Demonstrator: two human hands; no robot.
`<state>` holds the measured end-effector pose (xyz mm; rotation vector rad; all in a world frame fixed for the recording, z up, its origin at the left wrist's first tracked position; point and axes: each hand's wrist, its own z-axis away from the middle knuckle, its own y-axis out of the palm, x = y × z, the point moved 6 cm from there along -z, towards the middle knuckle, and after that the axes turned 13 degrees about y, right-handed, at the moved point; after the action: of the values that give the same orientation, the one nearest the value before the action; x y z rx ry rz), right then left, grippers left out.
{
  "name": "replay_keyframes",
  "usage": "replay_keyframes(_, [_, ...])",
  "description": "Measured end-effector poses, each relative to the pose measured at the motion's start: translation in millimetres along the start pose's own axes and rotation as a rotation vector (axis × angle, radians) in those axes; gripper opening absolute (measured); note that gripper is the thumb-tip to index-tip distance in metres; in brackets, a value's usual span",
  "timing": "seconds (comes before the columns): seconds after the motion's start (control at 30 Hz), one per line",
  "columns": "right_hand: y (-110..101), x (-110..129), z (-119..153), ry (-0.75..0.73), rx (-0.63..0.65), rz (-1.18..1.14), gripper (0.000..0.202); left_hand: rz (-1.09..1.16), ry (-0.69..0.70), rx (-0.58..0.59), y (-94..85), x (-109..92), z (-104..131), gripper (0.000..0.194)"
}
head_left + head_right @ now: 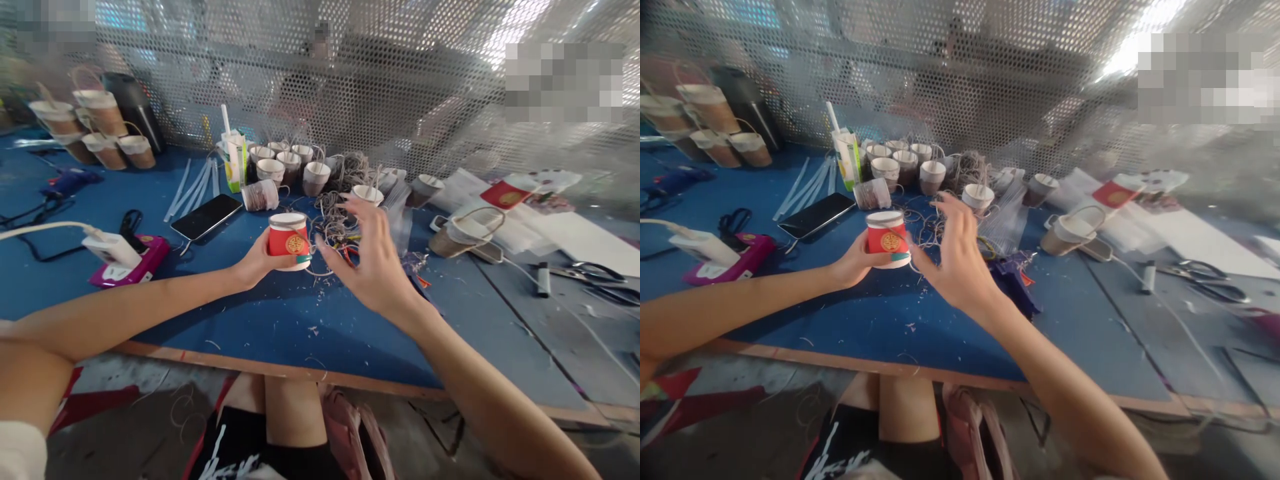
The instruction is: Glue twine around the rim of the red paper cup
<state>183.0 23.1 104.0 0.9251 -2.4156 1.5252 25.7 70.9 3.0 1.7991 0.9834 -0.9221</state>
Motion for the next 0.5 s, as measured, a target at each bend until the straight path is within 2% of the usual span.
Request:
replay_keyframes(0.07, [22, -3, -8, 0.016, 0.18, -0.213, 0.056, -0.017, 0.014, -0.03, -2.5, 1, 0, 0.065])
replay_keyframes(0.13, [40, -13, -11, 0.115, 0.335, -0.376, 0.059, -0.018, 0.017, -0.05, -3.9, 3, -1, 0.066])
replay_keyframes(0.2, [49, -24, -10, 0.209, 0.41, -0.46, 0.062, -0.018, 0.015, -0.052, -3.9, 4, -1, 0.067])
replay_keyframes(0.33, [50, -32, -6, 0.27, 0.49, -0.509, 0.055, -0.05, 0.002, -0.059, -4.3, 3, 0, 0.066])
replay_keyframes(0.5, [42, -29, -8, 0.206, 0.557, -0.639, 0.057, -0.093, -0.021, -0.081, -4.7, 1, 0, 0.069])
